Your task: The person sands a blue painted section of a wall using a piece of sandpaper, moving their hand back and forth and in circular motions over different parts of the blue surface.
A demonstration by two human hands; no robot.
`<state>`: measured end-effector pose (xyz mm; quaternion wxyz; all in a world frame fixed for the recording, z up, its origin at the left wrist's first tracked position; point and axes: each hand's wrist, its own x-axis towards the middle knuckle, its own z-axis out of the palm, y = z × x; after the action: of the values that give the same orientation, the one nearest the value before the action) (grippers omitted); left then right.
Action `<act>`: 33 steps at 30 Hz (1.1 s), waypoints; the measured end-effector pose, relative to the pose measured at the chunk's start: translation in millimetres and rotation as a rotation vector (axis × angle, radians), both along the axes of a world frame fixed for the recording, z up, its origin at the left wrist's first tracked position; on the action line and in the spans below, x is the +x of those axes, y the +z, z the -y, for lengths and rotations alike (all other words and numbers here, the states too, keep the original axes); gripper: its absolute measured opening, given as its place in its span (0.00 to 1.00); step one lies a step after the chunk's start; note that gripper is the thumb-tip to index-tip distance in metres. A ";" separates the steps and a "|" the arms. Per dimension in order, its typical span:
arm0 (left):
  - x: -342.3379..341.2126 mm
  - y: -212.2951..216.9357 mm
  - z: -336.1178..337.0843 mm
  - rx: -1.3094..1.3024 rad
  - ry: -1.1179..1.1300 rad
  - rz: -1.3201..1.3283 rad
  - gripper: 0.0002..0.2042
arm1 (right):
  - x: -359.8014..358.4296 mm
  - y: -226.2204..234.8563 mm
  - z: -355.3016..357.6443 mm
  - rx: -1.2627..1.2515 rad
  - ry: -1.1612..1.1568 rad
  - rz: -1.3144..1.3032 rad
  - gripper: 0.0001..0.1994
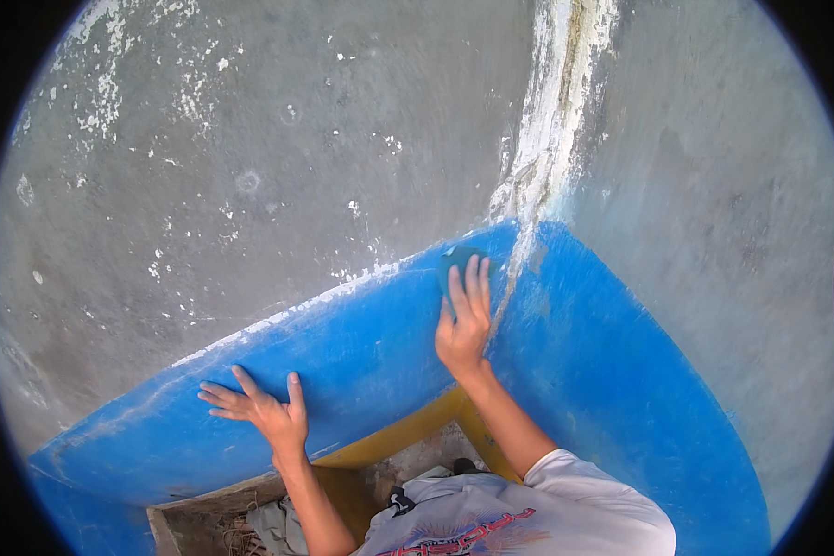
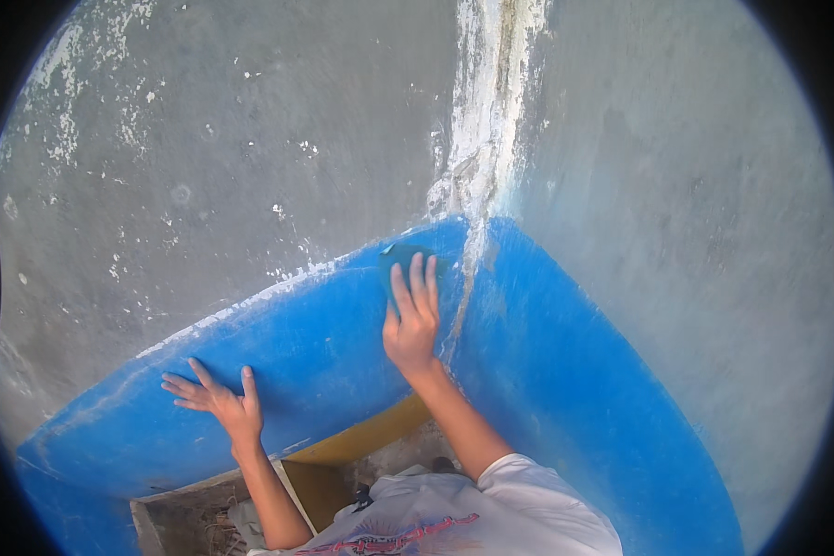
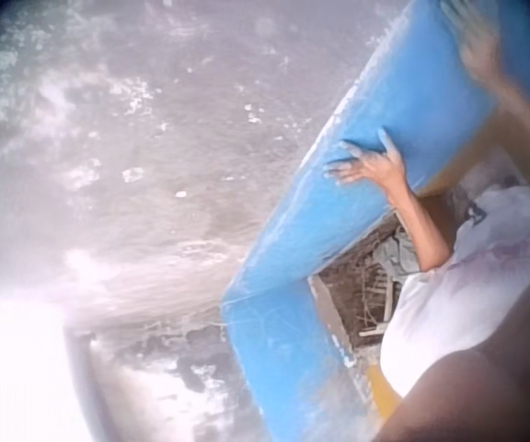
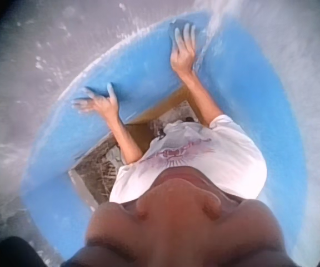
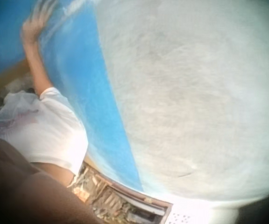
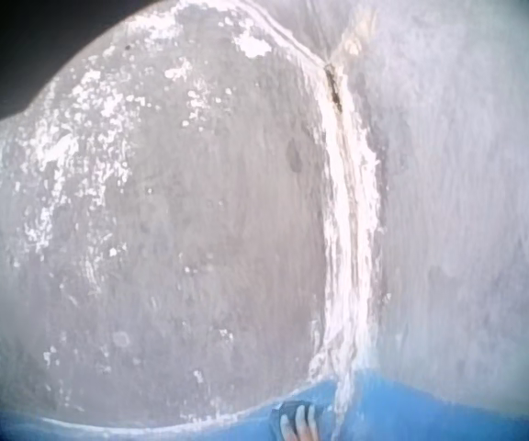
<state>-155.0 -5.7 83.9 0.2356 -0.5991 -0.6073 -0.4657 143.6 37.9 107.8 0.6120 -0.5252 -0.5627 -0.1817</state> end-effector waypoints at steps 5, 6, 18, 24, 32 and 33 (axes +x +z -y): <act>0.3 6.5 3.1 0.006 0.022 -0.026 0.45 | -8.1 -40.2 8.2 -0.019 0.135 0.138 0.26; 1.9 4.3 1.8 0.001 0.005 -0.027 0.45 | 1.2 -30.9 5.2 -0.006 0.064 0.039 0.26; -1.4 3.4 7.9 -0.084 0.012 -0.044 0.45 | 7.8 1.6 -6.4 0.018 -0.042 -0.012 0.27; -3.9 3.6 7.9 -0.085 0.002 -0.033 0.46 | -25.3 -26.0 13.6 -0.005 0.138 0.198 0.27; -4.0 4.2 9.7 -0.074 -0.030 -0.042 0.48 | -4.2 29.3 -10.2 0.092 -0.037 -0.100 0.18; -3.4 2.8 8.8 -0.077 -0.027 -0.039 0.47 | -14.2 22.5 -6.7 0.130 0.051 -0.087 0.19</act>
<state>-158.4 -14.6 86.7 0.2177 -0.6249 -0.6119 -0.4333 129.4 44.6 130.3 0.6731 -0.4773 -0.5358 -0.1793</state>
